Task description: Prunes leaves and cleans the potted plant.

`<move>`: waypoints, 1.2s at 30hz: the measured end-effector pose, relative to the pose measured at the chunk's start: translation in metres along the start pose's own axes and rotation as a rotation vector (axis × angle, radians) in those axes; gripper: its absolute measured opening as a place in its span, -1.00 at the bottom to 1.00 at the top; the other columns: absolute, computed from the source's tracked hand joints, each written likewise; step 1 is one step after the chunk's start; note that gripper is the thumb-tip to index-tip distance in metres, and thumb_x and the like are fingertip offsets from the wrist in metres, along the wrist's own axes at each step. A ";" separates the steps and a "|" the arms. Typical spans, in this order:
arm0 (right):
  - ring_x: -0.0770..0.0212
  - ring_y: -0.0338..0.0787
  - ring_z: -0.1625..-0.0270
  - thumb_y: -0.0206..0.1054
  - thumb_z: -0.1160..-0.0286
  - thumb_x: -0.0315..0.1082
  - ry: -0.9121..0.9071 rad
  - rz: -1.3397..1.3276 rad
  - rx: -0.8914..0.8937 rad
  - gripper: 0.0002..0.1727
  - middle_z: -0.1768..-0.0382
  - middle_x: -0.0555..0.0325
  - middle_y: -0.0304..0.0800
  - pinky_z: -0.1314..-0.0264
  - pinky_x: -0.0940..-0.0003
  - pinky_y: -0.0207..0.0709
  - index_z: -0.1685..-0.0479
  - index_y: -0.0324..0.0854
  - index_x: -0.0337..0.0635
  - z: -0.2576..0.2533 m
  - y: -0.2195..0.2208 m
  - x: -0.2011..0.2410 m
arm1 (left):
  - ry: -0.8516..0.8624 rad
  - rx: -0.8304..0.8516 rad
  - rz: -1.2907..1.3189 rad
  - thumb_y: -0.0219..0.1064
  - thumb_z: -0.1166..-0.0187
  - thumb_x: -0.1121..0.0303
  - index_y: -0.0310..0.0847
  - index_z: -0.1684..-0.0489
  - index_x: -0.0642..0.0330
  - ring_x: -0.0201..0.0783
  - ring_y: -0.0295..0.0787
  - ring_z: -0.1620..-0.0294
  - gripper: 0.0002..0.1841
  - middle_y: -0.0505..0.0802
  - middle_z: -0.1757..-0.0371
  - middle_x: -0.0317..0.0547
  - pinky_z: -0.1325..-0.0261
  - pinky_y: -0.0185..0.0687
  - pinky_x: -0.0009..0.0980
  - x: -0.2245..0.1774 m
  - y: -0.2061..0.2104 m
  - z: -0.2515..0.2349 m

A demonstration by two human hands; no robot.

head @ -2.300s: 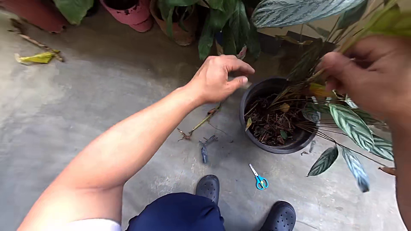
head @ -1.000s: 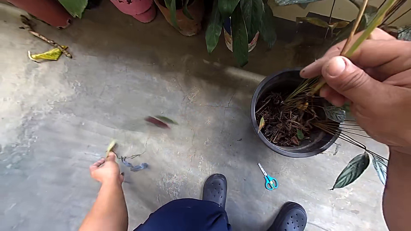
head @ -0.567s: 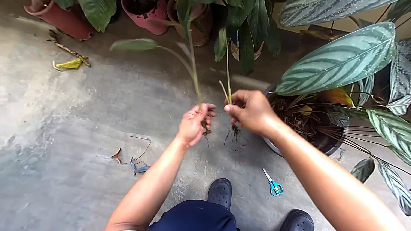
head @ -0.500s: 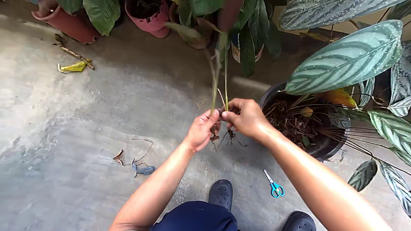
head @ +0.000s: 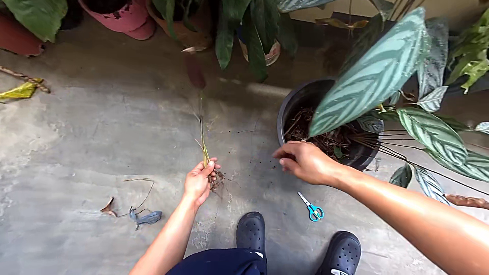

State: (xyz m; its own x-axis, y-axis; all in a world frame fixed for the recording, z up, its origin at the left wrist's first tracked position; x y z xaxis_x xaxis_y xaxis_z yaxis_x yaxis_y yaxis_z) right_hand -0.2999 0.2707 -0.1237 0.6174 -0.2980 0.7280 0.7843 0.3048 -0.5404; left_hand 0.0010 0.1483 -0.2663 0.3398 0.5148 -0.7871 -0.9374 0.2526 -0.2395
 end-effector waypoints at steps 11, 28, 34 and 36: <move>-0.10 0.86 -0.01 0.32 -0.62 -0.23 0.621 -0.179 -0.362 -0.57 0.00 -0.14 0.85 -0.16 -0.20 0.68 -0.39 0.58 -0.22 0.000 -0.056 -0.129 | 0.773 0.334 -0.823 0.36 -0.62 -0.04 0.40 -0.69 0.19 0.24 0.38 -0.68 -0.29 0.47 -0.69 0.24 -0.57 0.38 0.26 -0.148 0.090 0.026; -0.31 0.64 -0.51 0.26 -0.70 -0.27 0.309 0.251 -0.389 -0.53 -0.37 -0.45 0.68 -0.61 -0.23 0.34 -0.40 0.60 -0.49 -0.039 -0.045 -0.118 | 0.844 0.404 -0.852 0.02 -0.88 0.28 0.34 -0.70 0.34 0.05 0.44 -0.70 -0.51 0.57 -0.62 0.29 -0.77 0.19 -0.03 -0.184 0.273 -0.024; -0.23 0.54 -0.61 0.15 -0.81 -0.29 0.540 0.204 -0.339 -0.54 -0.49 -0.39 0.59 -0.69 -0.14 0.28 -0.52 0.51 -0.43 -0.049 -0.035 -0.129 | 0.819 0.407 -0.871 0.21 -0.76 0.36 0.37 -0.74 -0.13 0.19 0.76 -0.39 -0.47 0.76 -0.45 0.14 -0.46 0.52 0.24 -0.199 0.274 -0.027; -0.18 0.70 -0.42 0.30 -0.63 -0.41 0.508 0.178 -0.519 -0.64 -0.28 -0.38 0.74 -0.53 -0.04 0.45 -0.28 0.64 -0.47 -0.055 -0.038 -0.132 | 0.829 0.359 -0.851 0.18 -0.78 0.34 0.45 -0.65 -0.09 0.02 0.80 -0.34 -0.55 0.80 -0.40 0.02 -0.44 0.61 0.05 -0.199 0.273 -0.023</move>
State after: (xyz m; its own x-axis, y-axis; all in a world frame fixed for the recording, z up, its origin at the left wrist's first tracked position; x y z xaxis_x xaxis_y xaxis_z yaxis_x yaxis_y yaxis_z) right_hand -0.4078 0.2492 -0.2224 0.5914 -0.7037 0.3938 0.5198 -0.0407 -0.8533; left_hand -0.3244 0.0959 -0.1886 0.5573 -0.5629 -0.6103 -0.3239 0.5295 -0.7841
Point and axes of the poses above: each hand's wrist, its own z-axis away from the middle knuckle, its own y-axis out of the palm, x = y × z, the point moved 4 cm from there along -z, towards the middle knuckle
